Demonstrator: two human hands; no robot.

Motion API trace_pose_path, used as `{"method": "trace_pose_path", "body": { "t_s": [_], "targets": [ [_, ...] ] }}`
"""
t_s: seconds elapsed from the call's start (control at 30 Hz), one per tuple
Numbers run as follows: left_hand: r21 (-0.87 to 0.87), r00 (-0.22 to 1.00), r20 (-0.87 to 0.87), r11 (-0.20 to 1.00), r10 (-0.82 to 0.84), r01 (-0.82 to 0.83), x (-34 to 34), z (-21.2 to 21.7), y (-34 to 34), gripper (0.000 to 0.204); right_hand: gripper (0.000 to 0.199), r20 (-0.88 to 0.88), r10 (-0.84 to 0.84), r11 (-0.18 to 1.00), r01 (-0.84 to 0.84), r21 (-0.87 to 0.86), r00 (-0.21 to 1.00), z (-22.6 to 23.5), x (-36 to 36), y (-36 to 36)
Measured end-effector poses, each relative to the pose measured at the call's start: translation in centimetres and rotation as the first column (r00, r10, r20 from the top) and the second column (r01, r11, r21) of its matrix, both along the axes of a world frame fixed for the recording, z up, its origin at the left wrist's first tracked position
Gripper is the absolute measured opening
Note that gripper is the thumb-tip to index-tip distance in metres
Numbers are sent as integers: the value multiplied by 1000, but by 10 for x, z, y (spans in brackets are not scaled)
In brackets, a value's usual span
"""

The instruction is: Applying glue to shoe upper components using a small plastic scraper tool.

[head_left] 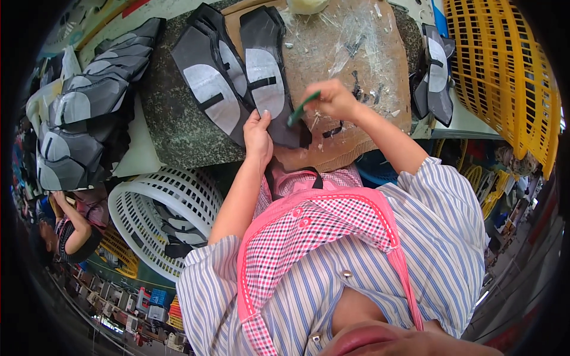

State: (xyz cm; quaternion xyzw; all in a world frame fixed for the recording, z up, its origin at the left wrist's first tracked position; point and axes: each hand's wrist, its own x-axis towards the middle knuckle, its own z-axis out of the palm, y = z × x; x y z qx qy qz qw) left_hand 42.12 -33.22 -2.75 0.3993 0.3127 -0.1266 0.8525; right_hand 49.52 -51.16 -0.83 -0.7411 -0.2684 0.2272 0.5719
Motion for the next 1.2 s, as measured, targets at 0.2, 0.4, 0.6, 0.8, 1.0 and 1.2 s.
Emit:
{"method": "trace_pose_path", "body": {
  "t_s": [0.2,0.4,0.6,0.8,1.0,1.2],
  "targets": [
    [1,1000,-12,1000,-1,1,0,-3,-1,19,5,-7,-231,973,231,14,973,13,14,10],
    [35,999,19,999,30,-31,-2,-2,-7,18,7,74,-289,957,289,16,954,28,14,5],
    [154,994,44,982,99,-105,-8,-5,-21,15,8,287,-105,979,150,-139,952,24,-19,-10],
    [283,995,29,954,96,-100,-7,-1,-30,15,5,158,-231,971,238,-22,960,20,-13,2],
    [318,993,47,941,109,-118,-8,-8,-28,16,5,-292,-179,981,147,-130,939,25,-12,-37],
    [324,998,37,944,58,-67,-8,-6,-26,17,11,-135,-196,945,224,240,971,29,43,34]
  ]
}}
